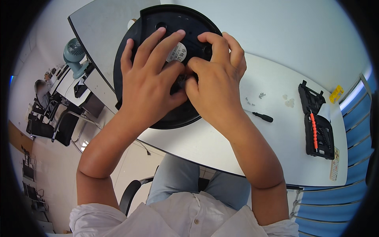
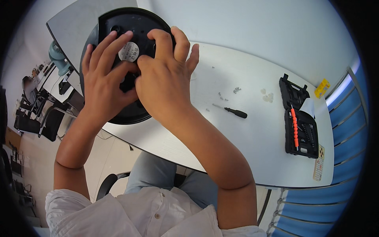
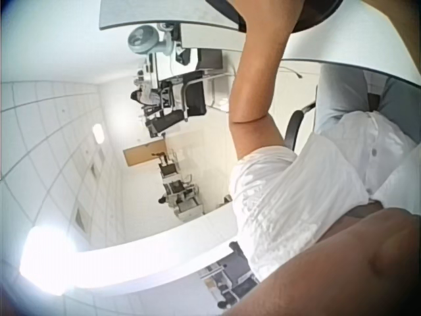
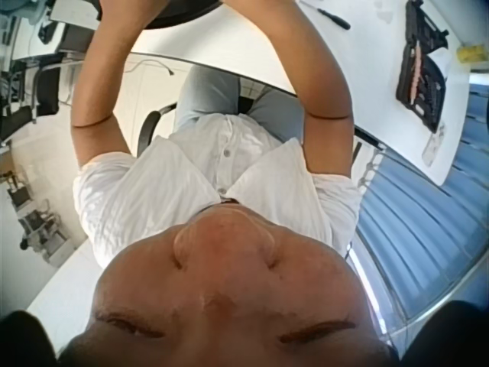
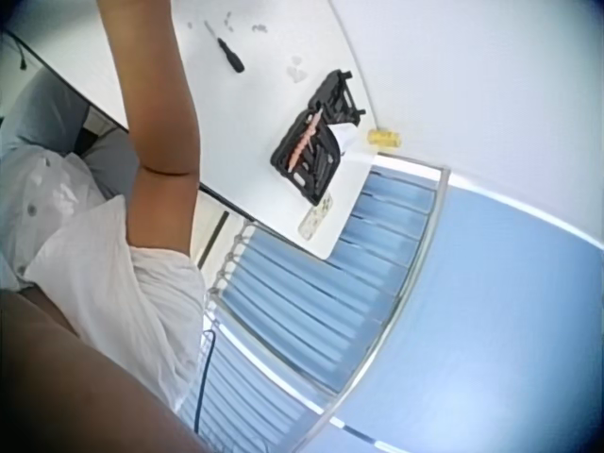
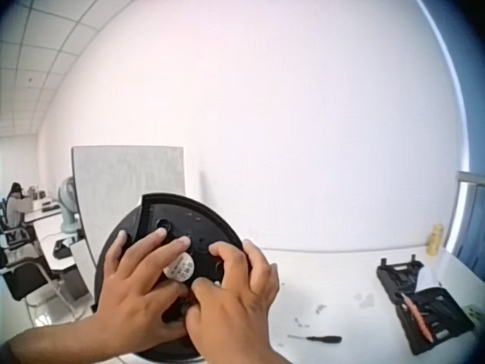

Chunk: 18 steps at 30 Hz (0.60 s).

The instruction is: The person uses a screwdriver to tighten screws on the underside of a black circular device. They rotate the device to access different screw holes and continue fastening components. The device remains on the table throughout the process.

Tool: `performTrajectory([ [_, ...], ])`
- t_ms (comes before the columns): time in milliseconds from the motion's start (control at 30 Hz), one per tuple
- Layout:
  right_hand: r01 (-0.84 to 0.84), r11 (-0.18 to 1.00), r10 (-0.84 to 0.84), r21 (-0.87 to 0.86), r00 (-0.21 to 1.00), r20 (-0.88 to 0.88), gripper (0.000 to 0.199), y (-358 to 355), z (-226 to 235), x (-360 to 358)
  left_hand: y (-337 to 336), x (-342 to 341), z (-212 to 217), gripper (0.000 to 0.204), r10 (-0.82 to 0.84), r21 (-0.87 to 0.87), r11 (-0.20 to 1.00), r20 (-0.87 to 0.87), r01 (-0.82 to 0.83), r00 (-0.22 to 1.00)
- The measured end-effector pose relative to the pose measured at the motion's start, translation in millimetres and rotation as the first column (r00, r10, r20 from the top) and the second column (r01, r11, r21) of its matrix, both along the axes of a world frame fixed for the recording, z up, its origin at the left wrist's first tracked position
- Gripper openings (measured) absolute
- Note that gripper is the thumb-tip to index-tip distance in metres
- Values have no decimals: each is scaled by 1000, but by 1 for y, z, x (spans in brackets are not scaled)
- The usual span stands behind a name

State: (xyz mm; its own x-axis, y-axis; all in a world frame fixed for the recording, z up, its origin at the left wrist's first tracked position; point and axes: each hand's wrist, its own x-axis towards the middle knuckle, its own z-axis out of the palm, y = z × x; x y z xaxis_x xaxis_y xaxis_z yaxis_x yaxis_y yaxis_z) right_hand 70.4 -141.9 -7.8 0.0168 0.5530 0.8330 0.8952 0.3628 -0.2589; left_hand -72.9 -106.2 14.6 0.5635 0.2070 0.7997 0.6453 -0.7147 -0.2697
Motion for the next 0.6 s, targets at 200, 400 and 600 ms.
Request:
performTrajectory([
  [200, 43, 998, -45, 43, 999, 25, 2, 4, -6, -1, 5, -1, -2, 20, -12, 87, 996, -81, 19, 997],
  [400, 57, 998, -57, -3, 997, 60, 6, 0, -3, -4, 10, -5, -6, 22, -3, 99, 995, -55, 8, 998],
  [600, 15, 1000, -16, 5, 995, 98, 6, 4, -3, 2, 9, -11, -6, 26, 14, 75, 997, -92, -7, 996],
])
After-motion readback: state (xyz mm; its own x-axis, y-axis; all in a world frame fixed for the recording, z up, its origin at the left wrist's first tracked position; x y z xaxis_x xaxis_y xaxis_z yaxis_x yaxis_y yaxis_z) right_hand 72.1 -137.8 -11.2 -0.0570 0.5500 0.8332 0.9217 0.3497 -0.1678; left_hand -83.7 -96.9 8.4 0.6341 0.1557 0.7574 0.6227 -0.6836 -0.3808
